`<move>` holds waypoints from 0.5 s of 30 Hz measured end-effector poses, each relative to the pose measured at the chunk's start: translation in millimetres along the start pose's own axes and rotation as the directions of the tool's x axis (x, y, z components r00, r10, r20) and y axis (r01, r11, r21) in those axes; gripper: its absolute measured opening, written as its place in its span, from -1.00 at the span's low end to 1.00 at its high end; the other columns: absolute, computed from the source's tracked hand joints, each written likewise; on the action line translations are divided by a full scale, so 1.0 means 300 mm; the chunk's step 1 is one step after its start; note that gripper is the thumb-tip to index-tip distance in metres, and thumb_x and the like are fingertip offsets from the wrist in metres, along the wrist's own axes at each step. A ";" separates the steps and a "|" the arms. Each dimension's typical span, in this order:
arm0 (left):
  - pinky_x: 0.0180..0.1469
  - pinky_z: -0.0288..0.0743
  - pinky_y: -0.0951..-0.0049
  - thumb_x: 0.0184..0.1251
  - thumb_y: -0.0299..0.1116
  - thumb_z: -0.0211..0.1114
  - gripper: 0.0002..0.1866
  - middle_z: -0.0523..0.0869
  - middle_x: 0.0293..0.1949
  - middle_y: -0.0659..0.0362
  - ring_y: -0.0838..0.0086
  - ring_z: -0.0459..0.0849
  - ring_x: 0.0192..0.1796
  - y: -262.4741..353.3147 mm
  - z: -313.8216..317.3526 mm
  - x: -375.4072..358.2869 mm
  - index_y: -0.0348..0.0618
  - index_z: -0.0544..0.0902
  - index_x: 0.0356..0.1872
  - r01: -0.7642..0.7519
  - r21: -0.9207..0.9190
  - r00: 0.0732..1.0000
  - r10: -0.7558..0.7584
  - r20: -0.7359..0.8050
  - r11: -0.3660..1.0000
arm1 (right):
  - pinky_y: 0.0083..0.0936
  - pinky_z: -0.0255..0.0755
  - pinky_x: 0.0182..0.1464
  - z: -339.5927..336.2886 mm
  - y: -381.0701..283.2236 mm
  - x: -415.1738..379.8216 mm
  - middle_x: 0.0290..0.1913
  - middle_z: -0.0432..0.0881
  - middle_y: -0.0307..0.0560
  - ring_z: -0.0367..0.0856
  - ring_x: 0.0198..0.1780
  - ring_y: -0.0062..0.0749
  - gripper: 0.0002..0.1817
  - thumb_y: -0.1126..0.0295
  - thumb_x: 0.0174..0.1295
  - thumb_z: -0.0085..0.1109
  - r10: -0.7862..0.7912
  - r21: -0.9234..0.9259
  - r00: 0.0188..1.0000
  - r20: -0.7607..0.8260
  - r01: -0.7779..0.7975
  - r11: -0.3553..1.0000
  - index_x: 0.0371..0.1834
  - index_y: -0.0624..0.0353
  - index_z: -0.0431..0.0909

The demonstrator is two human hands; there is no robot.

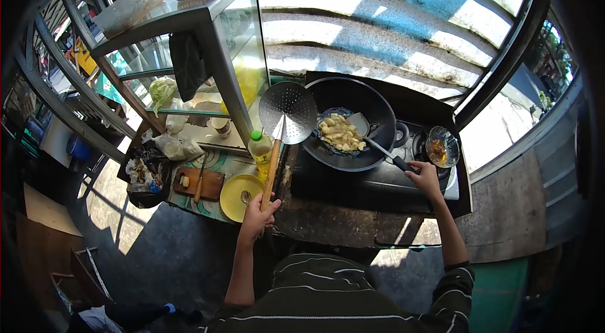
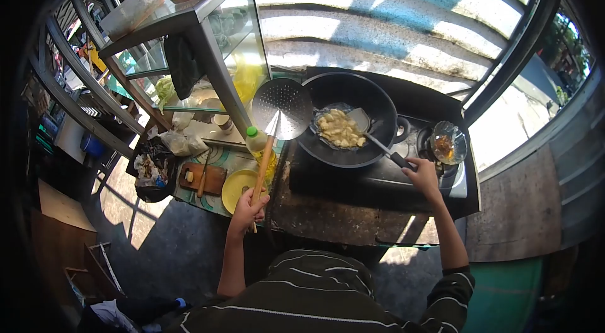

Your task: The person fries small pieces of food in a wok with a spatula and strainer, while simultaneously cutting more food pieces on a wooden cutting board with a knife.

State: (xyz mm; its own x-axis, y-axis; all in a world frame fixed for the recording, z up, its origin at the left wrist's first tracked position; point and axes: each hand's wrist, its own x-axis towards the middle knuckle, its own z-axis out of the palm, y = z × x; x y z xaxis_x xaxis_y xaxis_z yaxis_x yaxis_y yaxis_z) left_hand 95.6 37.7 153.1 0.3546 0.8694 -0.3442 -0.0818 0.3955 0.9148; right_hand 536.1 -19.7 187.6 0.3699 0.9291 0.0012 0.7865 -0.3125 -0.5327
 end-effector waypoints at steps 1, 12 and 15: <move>-0.71 0.08 0.70 0.21 -0.34 0.26 -0.64 0.29 -0.63 0.38 0.77 0.19 -0.74 -0.001 0.000 0.003 -0.26 0.34 -0.08 -0.001 -0.001 1.000 0.001 0.000 1.000 | -0.52 0.44 -0.36 0.008 -0.014 -0.006 -0.53 0.63 0.07 0.63 -0.49 -0.35 -0.60 0.31 -0.11 0.30 0.023 0.107 0.998 0.056 -0.028 0.994 -0.14 0.20 0.60; -0.72 0.07 0.71 0.21 -0.33 0.26 -0.64 0.30 -0.65 0.37 0.76 0.20 -0.75 -0.024 0.024 0.001 -0.26 0.35 -0.08 0.012 -0.031 1.000 -0.011 0.016 0.999 | -0.47 0.36 -0.46 -0.062 -0.157 -0.045 -0.63 0.55 0.00 0.55 -0.59 -0.34 -0.60 0.31 -0.13 0.31 -0.137 0.020 0.990 0.022 0.137 0.990 -0.13 0.08 0.61; -0.72 0.08 0.71 0.21 -0.33 0.26 -0.64 0.30 -0.65 0.37 0.76 0.21 -0.75 -0.033 0.025 0.005 -0.26 0.35 -0.08 0.032 -0.031 0.999 -0.032 0.010 0.999 | -0.34 0.42 -0.37 -0.089 -0.188 -0.057 -0.51 0.61 0.02 0.59 -0.47 -0.14 -0.62 0.29 -0.11 0.31 -0.136 -0.170 0.986 -0.095 0.119 0.978 -0.13 -0.01 0.61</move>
State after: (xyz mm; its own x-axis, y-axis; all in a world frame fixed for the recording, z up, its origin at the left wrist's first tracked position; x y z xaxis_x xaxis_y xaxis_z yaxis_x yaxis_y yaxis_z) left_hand 103.9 32.7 145.0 0.3668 0.8532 -0.3710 -0.0989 0.4322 0.8963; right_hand 498.7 -23.4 240.1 0.3047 0.9399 0.1542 0.8975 -0.2292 -0.3767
